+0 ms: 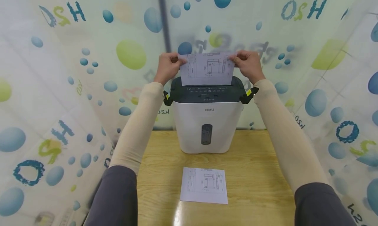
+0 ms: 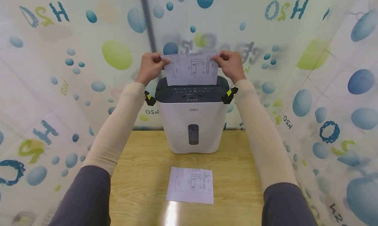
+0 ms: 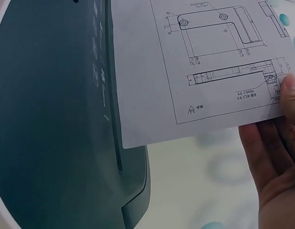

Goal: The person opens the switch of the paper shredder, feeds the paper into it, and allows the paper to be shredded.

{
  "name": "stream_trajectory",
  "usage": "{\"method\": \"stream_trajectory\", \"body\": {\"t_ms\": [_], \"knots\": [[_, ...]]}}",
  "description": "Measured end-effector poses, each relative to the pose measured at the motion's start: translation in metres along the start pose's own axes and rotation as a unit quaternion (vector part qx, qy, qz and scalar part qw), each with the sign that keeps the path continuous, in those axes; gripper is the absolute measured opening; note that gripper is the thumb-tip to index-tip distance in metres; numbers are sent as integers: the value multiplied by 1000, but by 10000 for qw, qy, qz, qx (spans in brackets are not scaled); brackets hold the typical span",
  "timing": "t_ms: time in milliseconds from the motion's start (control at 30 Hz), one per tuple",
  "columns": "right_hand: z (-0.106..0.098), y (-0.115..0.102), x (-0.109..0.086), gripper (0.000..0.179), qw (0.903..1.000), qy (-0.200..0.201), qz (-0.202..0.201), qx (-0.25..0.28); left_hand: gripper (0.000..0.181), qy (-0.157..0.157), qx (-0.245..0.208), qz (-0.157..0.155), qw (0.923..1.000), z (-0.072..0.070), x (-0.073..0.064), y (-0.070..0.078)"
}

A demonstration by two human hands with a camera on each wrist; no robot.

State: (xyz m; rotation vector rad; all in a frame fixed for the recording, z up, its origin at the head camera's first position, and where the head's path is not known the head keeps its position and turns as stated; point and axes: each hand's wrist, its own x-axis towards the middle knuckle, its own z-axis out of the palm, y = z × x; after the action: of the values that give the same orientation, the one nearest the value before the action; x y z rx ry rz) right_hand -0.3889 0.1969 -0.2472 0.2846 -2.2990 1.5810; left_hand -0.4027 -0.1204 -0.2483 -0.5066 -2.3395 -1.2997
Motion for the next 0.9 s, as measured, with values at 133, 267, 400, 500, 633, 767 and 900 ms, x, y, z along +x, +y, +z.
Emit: {"method": "stream_trajectory", "body": {"t_ms": [133,267,400,500,633,767,900], "knots": [[-1,6,1,29,10000,-31,35,-41,15,-79,18,9,10000,3,0,-2],[0,10,0,29,9999,-93,94,-95,15,-166,72,-15,9998,5,0,-4],[0,12,-1,30,9995,-205,135,-191,16,-292,262,-130,9991,6,2,-7],[-1,11,-2,33,9981,-289,122,-526,16,-450,389,-222,9980,6,3,-8],[-3,8,-1,36,9920,-460,118,-1174,19,-663,483,-349,9960,4,4,-7],[-3,6,-1,38,9840,-709,100,-1629,16,-815,739,-399,9931,4,3,-7],[-3,8,-1,38,9778,-925,54,-1881,25,-936,1084,-341,9891,4,1,-8]]}}
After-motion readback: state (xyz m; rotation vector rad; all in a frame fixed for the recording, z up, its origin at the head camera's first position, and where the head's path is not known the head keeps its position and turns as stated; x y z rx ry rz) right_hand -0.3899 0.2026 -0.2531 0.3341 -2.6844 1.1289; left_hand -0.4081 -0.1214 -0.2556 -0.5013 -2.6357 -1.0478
